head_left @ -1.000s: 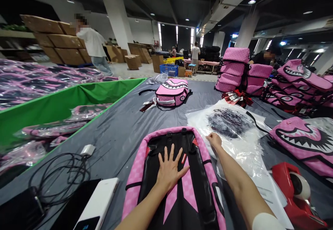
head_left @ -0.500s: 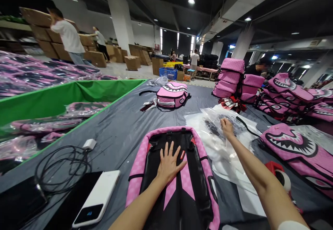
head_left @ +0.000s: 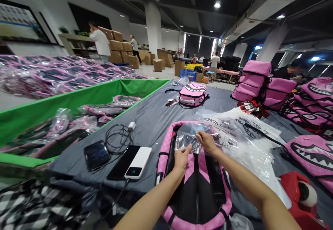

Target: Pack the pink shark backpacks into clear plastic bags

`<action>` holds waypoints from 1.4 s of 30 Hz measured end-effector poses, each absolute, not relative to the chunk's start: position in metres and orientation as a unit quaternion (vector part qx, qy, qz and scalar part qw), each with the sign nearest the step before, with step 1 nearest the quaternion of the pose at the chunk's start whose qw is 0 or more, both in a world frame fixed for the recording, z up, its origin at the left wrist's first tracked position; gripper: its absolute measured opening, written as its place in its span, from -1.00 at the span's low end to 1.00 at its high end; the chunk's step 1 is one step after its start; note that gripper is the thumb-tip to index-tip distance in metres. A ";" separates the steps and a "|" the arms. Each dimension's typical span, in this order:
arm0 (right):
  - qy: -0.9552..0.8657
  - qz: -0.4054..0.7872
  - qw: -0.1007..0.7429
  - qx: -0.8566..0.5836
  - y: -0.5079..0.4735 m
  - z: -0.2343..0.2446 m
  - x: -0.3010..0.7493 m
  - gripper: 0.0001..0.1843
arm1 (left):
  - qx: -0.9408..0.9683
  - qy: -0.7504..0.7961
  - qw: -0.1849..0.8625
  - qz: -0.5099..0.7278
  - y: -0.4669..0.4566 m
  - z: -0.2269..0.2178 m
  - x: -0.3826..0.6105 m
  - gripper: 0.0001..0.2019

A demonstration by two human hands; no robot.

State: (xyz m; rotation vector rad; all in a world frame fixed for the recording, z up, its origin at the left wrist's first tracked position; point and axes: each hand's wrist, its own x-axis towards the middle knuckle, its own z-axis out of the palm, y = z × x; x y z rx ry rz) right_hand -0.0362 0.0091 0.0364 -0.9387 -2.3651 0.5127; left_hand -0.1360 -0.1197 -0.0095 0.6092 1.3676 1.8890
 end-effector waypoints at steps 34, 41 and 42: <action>-0.789 -0.087 0.284 -0.538 -0.026 0.041 0.088 -0.68 | 0.574 0.643 -0.104 0.496 -0.159 0.035 -0.205 -0.70; -0.672 0.195 0.298 -0.649 0.042 0.022 0.135 -0.91 | 0.373 0.729 0.090 0.567 -0.133 0.015 -0.282 -0.85; -0.670 0.220 0.307 -0.639 0.054 0.022 0.130 -0.92 | 0.295 0.726 0.160 0.600 -0.121 0.017 -0.288 -0.86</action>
